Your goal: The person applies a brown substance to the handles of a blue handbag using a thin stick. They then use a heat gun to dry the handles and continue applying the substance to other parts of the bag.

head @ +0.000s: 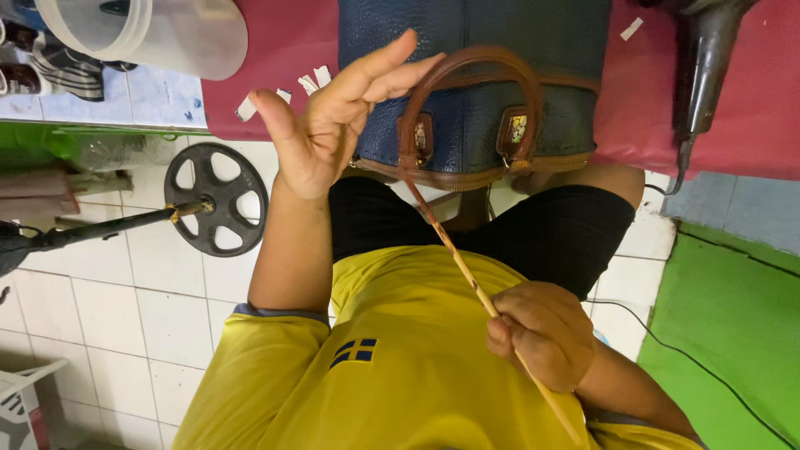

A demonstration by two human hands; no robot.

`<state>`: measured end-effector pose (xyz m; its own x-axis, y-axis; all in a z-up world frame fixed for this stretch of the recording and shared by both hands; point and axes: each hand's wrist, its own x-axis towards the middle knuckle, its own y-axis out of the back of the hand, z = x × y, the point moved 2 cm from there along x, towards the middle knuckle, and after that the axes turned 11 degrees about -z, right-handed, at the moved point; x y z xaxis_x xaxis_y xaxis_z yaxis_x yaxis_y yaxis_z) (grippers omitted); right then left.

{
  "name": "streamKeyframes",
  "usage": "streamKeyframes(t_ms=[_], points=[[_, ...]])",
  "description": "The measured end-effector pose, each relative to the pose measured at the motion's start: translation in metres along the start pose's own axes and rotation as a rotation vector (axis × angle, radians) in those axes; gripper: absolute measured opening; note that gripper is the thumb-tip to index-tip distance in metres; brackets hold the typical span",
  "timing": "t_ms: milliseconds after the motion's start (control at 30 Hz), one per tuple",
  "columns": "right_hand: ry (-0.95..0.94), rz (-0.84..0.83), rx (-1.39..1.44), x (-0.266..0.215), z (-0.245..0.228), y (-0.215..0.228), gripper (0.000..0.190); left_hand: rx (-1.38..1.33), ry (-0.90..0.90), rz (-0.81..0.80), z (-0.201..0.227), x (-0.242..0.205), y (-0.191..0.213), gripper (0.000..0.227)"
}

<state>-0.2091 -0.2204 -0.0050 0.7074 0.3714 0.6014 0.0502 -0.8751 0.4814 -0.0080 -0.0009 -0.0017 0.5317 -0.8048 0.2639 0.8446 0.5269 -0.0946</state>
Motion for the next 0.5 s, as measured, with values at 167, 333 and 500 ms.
streamKeyframes(t_ms=[167, 333, 500], points=[[0.037, -0.003, 0.027, 0.007, 0.003, 0.001, 0.03, -0.002, 0.007, 0.009, 0.001, 0.0, -0.001, 0.108], [0.094, 0.054, -0.01, 0.016, 0.0, 0.001, 0.03, 0.027, 0.011, -0.003, 0.002, 0.001, -0.001, 0.107], [0.043, 0.057, -0.045, 0.017, -0.001, 0.0, 0.035, 0.004, 0.043, 0.05, 0.003, 0.001, -0.002, 0.111]])
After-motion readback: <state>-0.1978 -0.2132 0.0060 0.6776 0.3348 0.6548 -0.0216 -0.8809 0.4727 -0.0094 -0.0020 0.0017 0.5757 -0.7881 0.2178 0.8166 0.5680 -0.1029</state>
